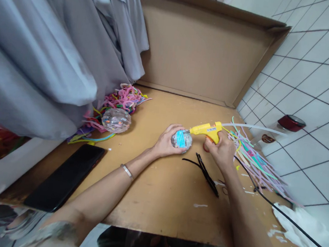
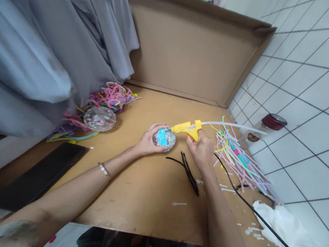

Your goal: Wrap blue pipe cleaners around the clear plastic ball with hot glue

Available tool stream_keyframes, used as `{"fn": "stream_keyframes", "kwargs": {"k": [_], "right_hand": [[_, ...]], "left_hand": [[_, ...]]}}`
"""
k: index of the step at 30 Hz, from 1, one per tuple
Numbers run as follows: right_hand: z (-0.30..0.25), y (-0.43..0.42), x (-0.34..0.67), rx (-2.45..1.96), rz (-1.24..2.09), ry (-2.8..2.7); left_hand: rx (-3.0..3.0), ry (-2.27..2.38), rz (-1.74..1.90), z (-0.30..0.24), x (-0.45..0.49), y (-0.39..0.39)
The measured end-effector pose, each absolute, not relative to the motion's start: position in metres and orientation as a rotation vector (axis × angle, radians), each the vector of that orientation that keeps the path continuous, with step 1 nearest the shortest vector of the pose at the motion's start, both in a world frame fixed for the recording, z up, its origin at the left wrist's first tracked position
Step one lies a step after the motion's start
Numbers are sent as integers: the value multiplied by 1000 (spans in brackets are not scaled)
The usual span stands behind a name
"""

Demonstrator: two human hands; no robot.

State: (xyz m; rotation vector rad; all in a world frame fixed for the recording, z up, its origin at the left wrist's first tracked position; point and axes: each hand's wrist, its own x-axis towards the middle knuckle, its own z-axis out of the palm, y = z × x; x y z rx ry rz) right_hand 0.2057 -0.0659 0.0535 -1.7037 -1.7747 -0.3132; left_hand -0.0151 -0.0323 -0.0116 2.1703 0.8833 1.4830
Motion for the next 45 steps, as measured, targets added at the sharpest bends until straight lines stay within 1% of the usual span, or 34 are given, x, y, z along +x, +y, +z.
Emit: {"fn": "stream_keyframes", "kwargs": {"k": [12,18,22,27,37,45], "right_hand": [[52,-63,202,-1745,-257,-1657],[50,-55,209,-1739,-113,-1480],[43,-50,216,-1876,-157,-1455],[28,-48,219,-2052,-146,-1601],[20,-46,211,-2349,93,-1625],[21,-49,211,-2386,67,-1595]], "left_hand": [[2179,897,1472,-13,-15,-31],[2181,907,1451,-11,-16,-33],[2183,899,1459,-11,-17,-32],[2197,905,1464,-14,-16,-30],[2267,912,1465,-14,-18,-30],[2296,925,1468,-15,-18,-31]]}}
